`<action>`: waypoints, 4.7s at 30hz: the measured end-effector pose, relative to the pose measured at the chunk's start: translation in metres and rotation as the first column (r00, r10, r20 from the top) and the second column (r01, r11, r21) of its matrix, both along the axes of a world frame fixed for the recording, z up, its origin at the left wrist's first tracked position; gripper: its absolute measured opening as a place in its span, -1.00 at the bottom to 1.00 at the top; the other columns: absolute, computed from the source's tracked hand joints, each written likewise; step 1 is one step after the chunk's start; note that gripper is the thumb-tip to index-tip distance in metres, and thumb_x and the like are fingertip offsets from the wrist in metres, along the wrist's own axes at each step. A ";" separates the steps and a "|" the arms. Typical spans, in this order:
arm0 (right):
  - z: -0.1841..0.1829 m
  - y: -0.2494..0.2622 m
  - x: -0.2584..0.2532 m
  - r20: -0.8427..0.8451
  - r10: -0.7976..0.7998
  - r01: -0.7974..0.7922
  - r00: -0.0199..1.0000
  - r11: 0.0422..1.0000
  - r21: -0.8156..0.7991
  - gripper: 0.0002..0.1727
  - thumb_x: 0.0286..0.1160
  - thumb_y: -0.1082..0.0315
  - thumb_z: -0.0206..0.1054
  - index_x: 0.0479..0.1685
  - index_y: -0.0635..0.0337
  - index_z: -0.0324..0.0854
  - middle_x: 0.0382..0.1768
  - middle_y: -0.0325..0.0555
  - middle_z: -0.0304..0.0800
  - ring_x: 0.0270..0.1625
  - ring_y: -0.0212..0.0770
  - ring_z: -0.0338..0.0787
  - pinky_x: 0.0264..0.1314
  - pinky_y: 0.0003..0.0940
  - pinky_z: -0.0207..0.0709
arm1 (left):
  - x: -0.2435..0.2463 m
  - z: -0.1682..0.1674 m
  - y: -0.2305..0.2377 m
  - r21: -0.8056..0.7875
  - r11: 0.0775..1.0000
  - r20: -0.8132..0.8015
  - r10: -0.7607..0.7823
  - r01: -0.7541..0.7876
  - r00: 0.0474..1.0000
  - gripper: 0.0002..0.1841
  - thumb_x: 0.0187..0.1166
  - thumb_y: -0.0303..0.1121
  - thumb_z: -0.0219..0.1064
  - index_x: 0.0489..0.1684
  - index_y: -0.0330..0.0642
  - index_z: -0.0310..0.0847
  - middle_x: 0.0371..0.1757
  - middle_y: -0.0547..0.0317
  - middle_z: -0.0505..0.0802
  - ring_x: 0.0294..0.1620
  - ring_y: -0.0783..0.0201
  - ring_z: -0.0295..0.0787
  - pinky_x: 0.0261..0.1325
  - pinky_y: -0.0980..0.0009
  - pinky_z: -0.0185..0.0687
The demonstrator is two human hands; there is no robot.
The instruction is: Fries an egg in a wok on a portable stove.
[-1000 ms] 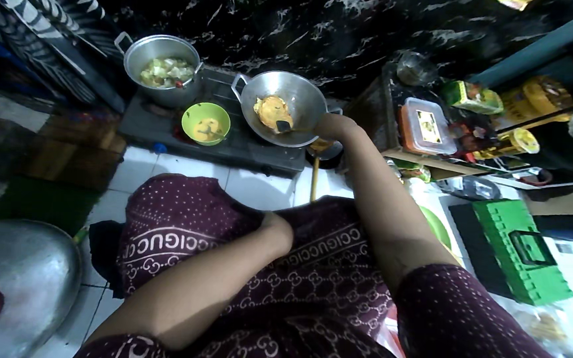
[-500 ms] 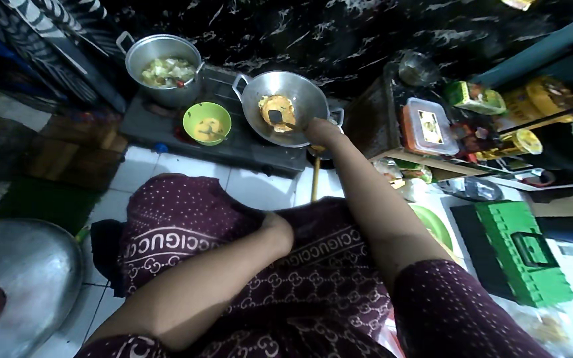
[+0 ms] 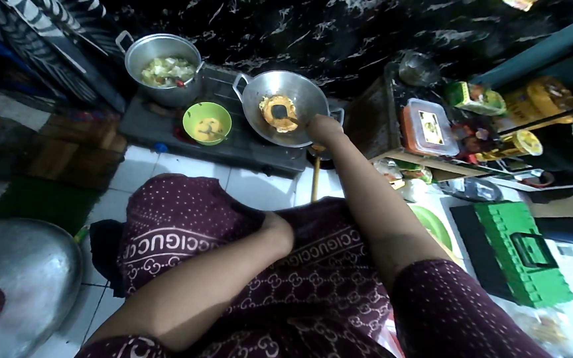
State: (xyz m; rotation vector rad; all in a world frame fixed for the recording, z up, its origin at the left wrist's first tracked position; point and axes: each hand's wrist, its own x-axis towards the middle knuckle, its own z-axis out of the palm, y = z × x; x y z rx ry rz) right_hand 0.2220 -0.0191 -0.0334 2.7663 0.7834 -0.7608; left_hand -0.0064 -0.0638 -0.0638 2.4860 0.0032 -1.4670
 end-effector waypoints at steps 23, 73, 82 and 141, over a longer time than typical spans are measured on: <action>-0.025 -0.002 0.010 -0.047 0.022 -0.022 0.999 1.000 0.006 -0.64 0.75 0.25 0.17 0.28 0.26 0.68 0.30 0.28 0.76 0.42 0.31 0.72 0.34 0.44 0.51 | 0.002 0.003 0.002 -0.002 1.000 -0.017 0.016 -0.016 1.000 -0.73 0.71 -0.49 0.15 0.26 -0.39 0.58 0.25 -0.41 0.74 0.34 -0.40 0.65 0.30 -0.37 0.52; 0.000 -0.022 0.037 0.081 -0.153 0.144 0.985 0.984 0.109 -0.64 0.68 0.25 0.21 0.25 0.28 0.71 0.31 0.32 0.75 0.43 0.35 0.70 0.32 0.47 0.51 | -0.005 0.010 0.001 -0.018 1.000 -0.001 0.017 -0.017 1.000 -0.75 0.64 -0.42 0.25 0.12 -0.37 0.70 0.19 -0.27 0.80 0.29 -0.28 0.71 0.33 -0.32 0.51; 0.000 -0.021 0.041 0.082 -0.163 0.155 0.983 0.982 0.104 -0.61 0.72 0.18 0.20 0.18 0.31 0.72 0.29 0.34 0.75 0.41 0.34 0.71 0.32 0.48 0.50 | -0.004 0.007 0.001 -0.017 1.000 -0.007 0.012 -0.012 1.000 -0.75 0.64 -0.41 0.25 0.12 -0.34 0.70 0.18 -0.24 0.80 0.29 -0.24 0.71 0.36 -0.31 0.50; -0.002 -0.011 0.016 -0.054 -0.069 0.072 0.996 0.997 0.040 -0.53 0.86 0.16 0.08 0.25 0.45 0.64 0.36 0.38 0.67 0.49 0.33 0.64 0.43 0.43 0.43 | 0.001 0.024 0.004 -0.001 1.000 -0.027 0.011 -0.011 1.000 -0.73 0.76 -0.51 0.09 0.26 -0.44 0.58 0.29 -0.41 0.72 0.41 -0.37 0.62 0.38 -0.30 0.49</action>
